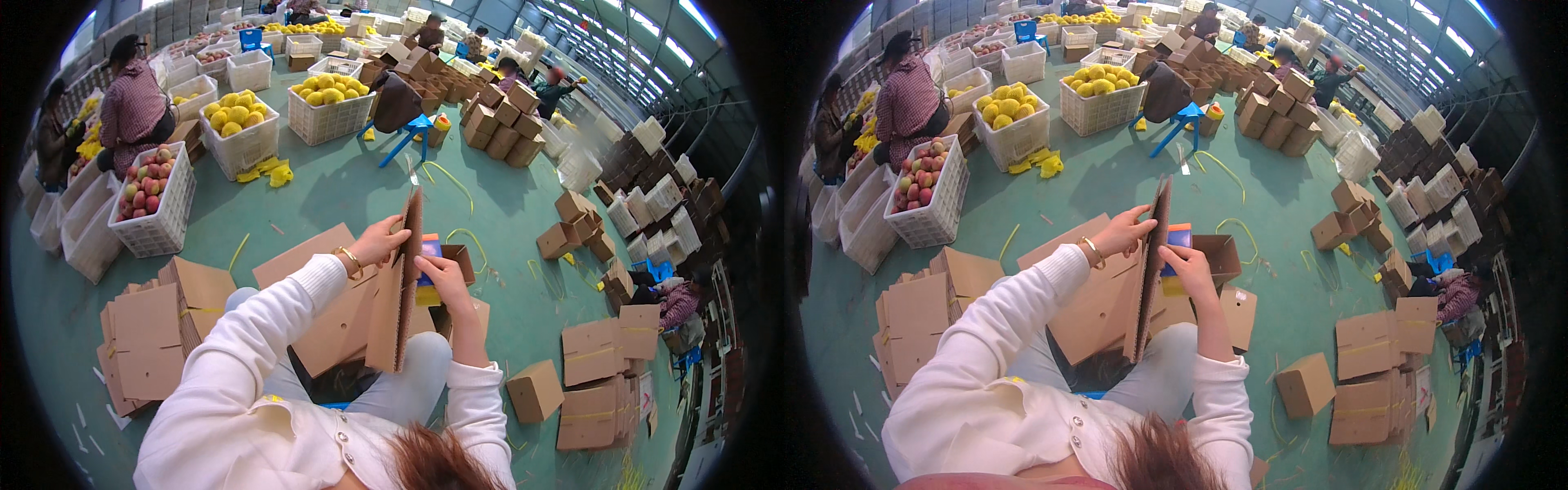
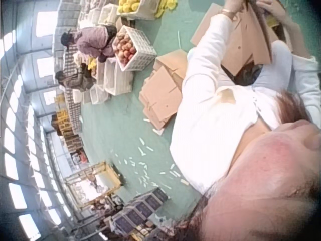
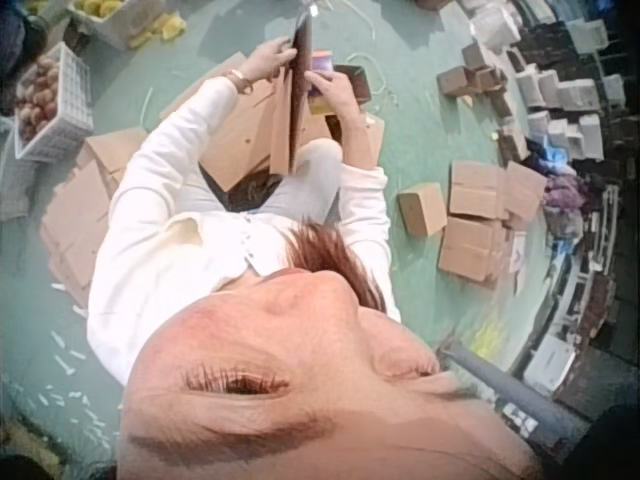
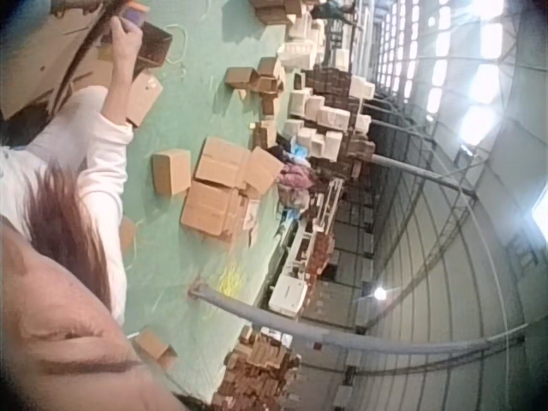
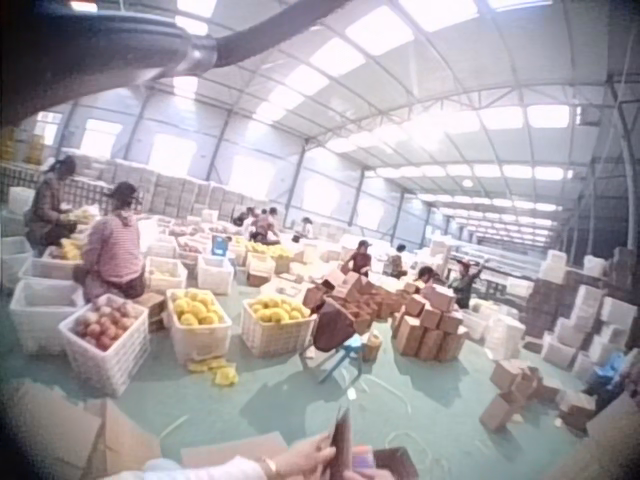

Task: The person sits on the floor and assembles flat cardboard sheets into small boxes. They fold the flaps and use a handheld tape dispenser to seal the seams, then set the finished boxes aside.

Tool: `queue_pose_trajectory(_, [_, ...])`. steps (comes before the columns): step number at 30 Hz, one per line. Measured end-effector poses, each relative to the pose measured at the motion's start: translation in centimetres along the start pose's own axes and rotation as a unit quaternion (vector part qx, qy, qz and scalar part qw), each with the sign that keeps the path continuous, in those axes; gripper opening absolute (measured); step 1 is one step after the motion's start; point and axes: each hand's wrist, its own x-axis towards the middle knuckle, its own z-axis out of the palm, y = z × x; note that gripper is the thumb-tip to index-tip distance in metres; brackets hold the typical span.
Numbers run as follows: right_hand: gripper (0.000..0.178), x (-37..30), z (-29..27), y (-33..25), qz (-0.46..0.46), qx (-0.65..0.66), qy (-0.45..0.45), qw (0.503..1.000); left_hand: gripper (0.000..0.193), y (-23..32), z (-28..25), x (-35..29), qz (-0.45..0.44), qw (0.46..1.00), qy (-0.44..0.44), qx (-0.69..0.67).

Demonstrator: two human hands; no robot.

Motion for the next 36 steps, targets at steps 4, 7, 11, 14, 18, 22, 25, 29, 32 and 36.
queue_pose_trajectory(4, [0.025, -2.7, 1.4, -5.3, 0.028, -0.357, 0.086, 0.93, 0.019, 1.5, -0.7, -1.4, 0.137, 0.943, 0.01, 0.304])
queue_pose_trajectory(7, [0.023, -4.0, 0.6, -5.8, -0.092, -0.451, 0.171, 0.871, 0.022, 4.6, -3.0, -3.5, 0.176, 0.91, -0.045, 0.372])
queue_pose_trajectory(11, [0.02, -5.5, -3.7, -6.5, -0.088, -0.437, 0.094, 0.89, 0.035, 6.8, -9.8, -6.0, 0.232, 0.85, -0.103, 0.462])
queue_pose_trajectory(14, [0.019, -5.1, -2.4, -7.5, -0.098, -0.449, 0.093, 0.883, 0.036, 7.3, -13.3, -7.9, 0.182, 0.841, -0.171, 0.479])
queue_pose_trajectory(18, [0.017, -2.9, -0.5, -4.8, -0.123, -0.497, 0.091, 0.854, 0.021, 2.4, -12.9, -8.0, 0.128, 0.831, -0.128, 0.527])
queue_pose_trajectory(22, [0.015, -2.9, 0.9, -5.4, -0.171, -0.476, 0.055, 0.861, 0.034, 1.8, -11.3, -8.6, 0.073, 0.816, -0.11, 0.563])
queue_pose_trajectory(25, [0.015, -2.6, 2.0, -5.4, -0.214, -0.505, 0.052, 0.834, 0.049, 0.7, -10.7, -6.6, 0.106, 0.847, -0.066, 0.516])
queue_pose_trajectory(29, [0.019, -1.4, 0.1, -5.2, -0.133, -0.517, 0.06, 0.843, 0.054, 0.9, -9.4, -7.4, 0.109, 0.865, -0.075, 0.484])
queue_pose_trajectory(32, [0.021, -0.5, -1.0, -5.0, -0.144, -0.515, 0.057, 0.843, 0.04, 1.6, -7.5, -10.8, 0.111, 0.835, -0.081, 0.533])
queue_pose_trajectory(36, [0.024, 0.2, 1.1, -4.3, -0.224, -0.527, 0.045, 0.819, 0.029, 1.3, -5.6, -12.7, 0.069, 0.792, -0.045, 0.605])
